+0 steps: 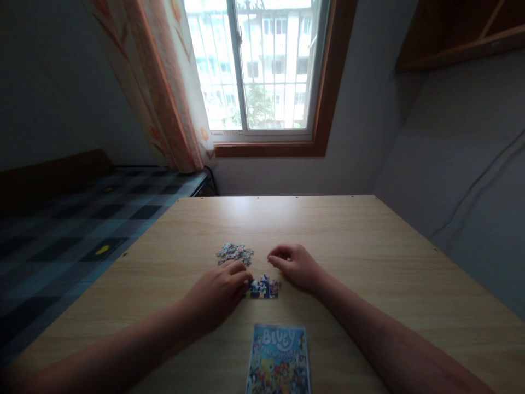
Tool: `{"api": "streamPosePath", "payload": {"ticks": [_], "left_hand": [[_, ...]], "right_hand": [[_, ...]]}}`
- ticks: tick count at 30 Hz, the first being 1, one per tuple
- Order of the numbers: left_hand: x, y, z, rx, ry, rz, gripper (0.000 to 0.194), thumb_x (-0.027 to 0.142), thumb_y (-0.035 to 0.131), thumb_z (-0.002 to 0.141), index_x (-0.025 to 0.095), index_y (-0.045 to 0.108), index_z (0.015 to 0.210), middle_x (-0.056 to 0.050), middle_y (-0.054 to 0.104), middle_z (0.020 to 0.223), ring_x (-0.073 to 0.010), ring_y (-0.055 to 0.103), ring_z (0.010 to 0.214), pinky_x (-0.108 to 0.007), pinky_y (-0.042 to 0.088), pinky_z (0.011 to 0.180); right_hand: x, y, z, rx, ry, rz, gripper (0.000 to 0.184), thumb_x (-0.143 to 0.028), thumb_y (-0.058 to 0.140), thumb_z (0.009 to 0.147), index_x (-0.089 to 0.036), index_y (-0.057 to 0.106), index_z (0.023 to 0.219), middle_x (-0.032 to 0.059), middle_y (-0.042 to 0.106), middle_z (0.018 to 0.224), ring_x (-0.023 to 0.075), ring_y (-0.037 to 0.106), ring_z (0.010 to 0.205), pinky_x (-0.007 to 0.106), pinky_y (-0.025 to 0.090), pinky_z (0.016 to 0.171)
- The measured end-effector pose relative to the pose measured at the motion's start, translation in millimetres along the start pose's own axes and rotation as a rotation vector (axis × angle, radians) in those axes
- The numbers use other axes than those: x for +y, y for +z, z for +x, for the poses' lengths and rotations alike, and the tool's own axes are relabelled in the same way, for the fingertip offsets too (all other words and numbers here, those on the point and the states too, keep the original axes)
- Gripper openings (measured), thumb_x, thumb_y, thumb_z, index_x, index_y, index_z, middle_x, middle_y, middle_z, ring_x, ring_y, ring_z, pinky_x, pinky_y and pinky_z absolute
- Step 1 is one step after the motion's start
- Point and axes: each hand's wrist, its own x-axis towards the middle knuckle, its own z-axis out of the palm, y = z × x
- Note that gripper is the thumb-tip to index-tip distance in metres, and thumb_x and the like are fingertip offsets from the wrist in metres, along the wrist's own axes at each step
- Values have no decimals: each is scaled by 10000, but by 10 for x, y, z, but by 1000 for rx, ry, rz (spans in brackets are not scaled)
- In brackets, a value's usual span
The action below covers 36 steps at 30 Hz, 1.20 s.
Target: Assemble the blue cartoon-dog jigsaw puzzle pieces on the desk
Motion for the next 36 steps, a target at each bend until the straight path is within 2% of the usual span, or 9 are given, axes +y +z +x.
{"api": "streamPosePath", "payload": {"ticks": [13, 26, 31, 36], "left_hand": [[17, 3, 8, -8, -48, -45, 206, 159, 438, 978, 176, 628, 900, -70, 633, 965, -201, 599, 857, -356, 508, 797], [14, -34, -21, -84, -67, -137, 213, 172, 391, 973, 177, 603, 953, -77, 608, 1012, -208, 599, 892, -365, 512, 810], [-118, -46, 23, 24, -107, -88, 149, 171, 461, 960, 185, 608, 975, -68, 613, 1011, -202, 597, 889, -354, 513, 814], [-335, -64, 66, 65, -245, 2, 147, 195, 468, 978, 184, 614, 964, -69, 616, 1008, -202, 609, 845, -339, 506, 748]], "right_hand": [[-35, 36, -21, 42, -47, -77, 211, -342, 621, 859, -164, 735, 856, 40, 706, 751, 170, 602, 696, 270, 443, 631], [33, 64, -28, 63, -97, -90, 169, -304, 625, 866, -176, 733, 840, 25, 692, 731, 159, 587, 675, 264, 424, 621], [25, 59, -29, 62, -91, -93, 160, -303, 635, 867, -179, 736, 856, 20, 690, 729, 155, 584, 664, 260, 420, 607], [9, 62, -37, 55, -90, -96, 153, -291, 633, 869, -179, 736, 853, 17, 688, 723, 151, 585, 660, 257, 416, 600]]}}
